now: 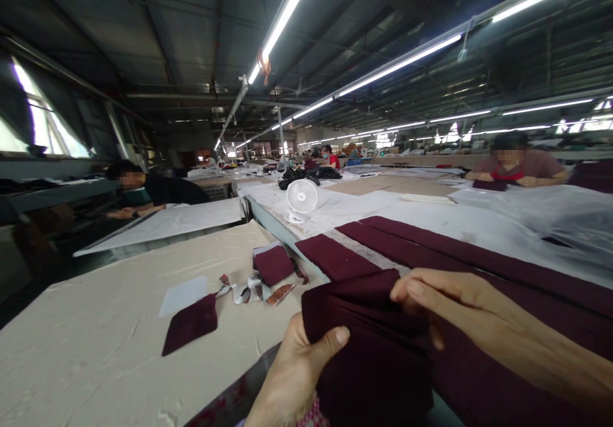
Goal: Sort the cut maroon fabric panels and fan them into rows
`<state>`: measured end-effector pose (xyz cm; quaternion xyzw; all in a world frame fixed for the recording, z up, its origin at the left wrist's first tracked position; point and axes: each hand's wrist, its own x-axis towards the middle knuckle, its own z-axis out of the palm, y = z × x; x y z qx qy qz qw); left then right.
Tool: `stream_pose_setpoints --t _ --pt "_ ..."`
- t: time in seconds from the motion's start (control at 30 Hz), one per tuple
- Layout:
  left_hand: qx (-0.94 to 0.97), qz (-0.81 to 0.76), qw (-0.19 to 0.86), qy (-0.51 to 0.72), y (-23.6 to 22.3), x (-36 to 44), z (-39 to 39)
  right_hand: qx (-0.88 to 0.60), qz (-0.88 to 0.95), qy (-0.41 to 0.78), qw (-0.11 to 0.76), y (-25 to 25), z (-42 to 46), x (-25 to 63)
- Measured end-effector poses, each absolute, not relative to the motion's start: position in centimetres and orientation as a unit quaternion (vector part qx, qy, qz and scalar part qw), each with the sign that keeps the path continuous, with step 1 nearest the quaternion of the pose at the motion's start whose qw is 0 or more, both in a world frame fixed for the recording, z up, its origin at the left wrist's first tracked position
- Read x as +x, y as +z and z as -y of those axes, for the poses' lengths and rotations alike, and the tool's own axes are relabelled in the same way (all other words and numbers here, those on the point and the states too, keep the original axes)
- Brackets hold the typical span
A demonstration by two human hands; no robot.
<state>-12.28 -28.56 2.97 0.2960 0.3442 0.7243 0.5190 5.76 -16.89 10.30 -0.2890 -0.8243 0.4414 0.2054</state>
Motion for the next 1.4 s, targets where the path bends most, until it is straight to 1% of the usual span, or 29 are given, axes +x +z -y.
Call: stream_pose_setpoints --t 0.1,0.17,0.23,0.33,0.4,0.53,0.7,0.9,1.0,1.07,1.13,1.23,1.33,1.4 --pt "0.321 -0.358 0.513 0.712 3.0 -12.4 28.7 -0.298 0.791 0.469 0.258 9.8 16.4 5.3" --pt "0.333 -0.361 0.51 0.706 3.0 -12.5 28.8 -0.31 0.795 0.439 0.283 9.8 16.3 5.1" --pt "0.342 -0.359 0.514 0.7 3.0 -12.5 28.8 -0.303 0.818 0.414 0.26 10.2 16.3 5.1" --pt "0.341 -0.348 0.523 0.699 2.9 -12.4 28.8 -0.253 0.837 0.452 0.178 10.6 16.6 5.3" --pt "0.333 -0.333 0.534 0.702 2.8 -12.3 28.7 -0.238 0.837 0.466 0.161 10.6 16.7 5.3" --pt "0.329 -0.298 0.559 0.7 2.5 -12.0 28.4 -0.27 0.833 0.445 0.188 10.7 16.9 5.0" --pt "0.324 -0.287 0.563 0.705 2.7 -11.7 28.3 -0.261 0.835 0.43 0.223 11.1 17.3 4.8" --pt "0.285 -0.301 0.561 0.716 3.0 -11.3 28.4 -0.267 0.827 0.44 0.227 10.9 17.7 4.8" --pt "0.269 -0.302 0.562 0.721 3.1 -11.3 28.5 -0.293 0.814 0.453 0.214 10.9 17.9 4.7" --pt "0.263 -0.302 0.562 0.724 3.2 -11.4 28.4 -0.312 0.797 0.459 0.237 10.8 17.9 4.5" --pt "0.258 -0.308 0.556 0.728 3.2 -11.4 28.3 -0.315 0.795 0.42 0.305 10.4 17.7 4.5" --pt "0.257 -0.317 0.546 0.732 3.3 -11.5 28.1 -0.265 0.831 0.262 0.412 9.5 17.0 4.8" --pt "0.251 -0.313 0.545 0.736 3.3 -11.5 28.0 -0.181 0.857 0.077 0.476 9.0 16.4 5.3" --pt "0.243 -0.311 0.544 0.74 3.2 -11.5 28.0 -0.132 0.859 -0.011 0.494 9.0 16.3 5.6"
